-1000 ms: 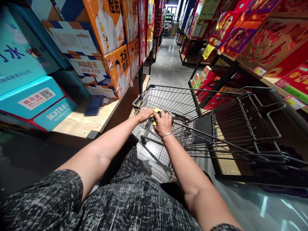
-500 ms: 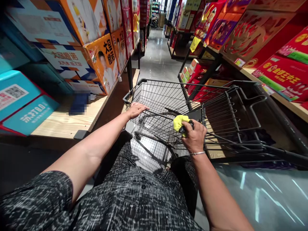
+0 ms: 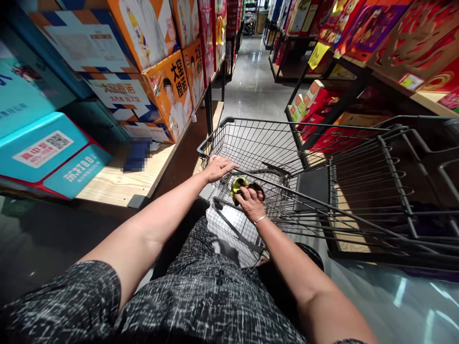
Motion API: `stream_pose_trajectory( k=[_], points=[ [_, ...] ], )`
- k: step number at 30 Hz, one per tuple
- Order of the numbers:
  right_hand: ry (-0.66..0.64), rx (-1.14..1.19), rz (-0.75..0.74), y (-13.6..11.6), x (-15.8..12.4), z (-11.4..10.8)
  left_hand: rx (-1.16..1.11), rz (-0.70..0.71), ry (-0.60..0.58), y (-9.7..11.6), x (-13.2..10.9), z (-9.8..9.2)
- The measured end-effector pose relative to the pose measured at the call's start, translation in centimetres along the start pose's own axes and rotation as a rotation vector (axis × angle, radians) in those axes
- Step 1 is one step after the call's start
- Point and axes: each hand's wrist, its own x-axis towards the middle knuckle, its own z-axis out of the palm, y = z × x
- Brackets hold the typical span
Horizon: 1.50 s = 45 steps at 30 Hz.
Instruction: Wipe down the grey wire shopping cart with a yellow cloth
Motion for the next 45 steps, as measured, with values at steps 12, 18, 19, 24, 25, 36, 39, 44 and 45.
stream_pose_trajectory(
  k=[12, 18, 19, 24, 25, 36, 39, 44, 45],
  points=[
    [-0.307, 0.045, -0.164, 0.9, -2.7, 1.7, -0.053, 0.039, 0.08, -0.6, 0.1, 0.8],
    [0.187, -0.188, -0.094, 6.6, -7.2, -7.9, -0.045, 0.028, 0.161, -0.5, 0.1, 1.2],
    [0.25, -0.207, -0.075, 7.4, -8.0, -9.1, -0.046, 0.018, 0.168, -0.4, 0.1, 1.3],
    [0.369, -0.239, 0.072, 9.0, -10.6, -8.9, -0.058, -0.011, 0.164, 0.0, 0.2, 1.2],
    [0.322, -0.212, 0.077, 8.7, -10.7, -7.6, -0.058, -0.012, 0.16, 0.0, 0.2, 1.1],
    [-0.373, 0.196, -0.026, 1.6, -7.3, 7.0, -0.029, -0.028, 0.162, -0.3, 0.4, 1.5],
    [-0.412, 0.198, -0.041, 1.6, -6.9, 6.7, -0.027, -0.025, 0.161, -0.4, 0.5, 1.5],
    [-0.332, 0.019, 0.002, 3.4, -7.2, 1.2, -0.012, -0.025, 0.187, -0.5, 0.6, 1.7],
    [-0.262, -0.047, 0.013, 3.9, -7.5, -0.5, -0.016, -0.03, 0.189, -0.6, 0.7, 1.7]
  ],
)
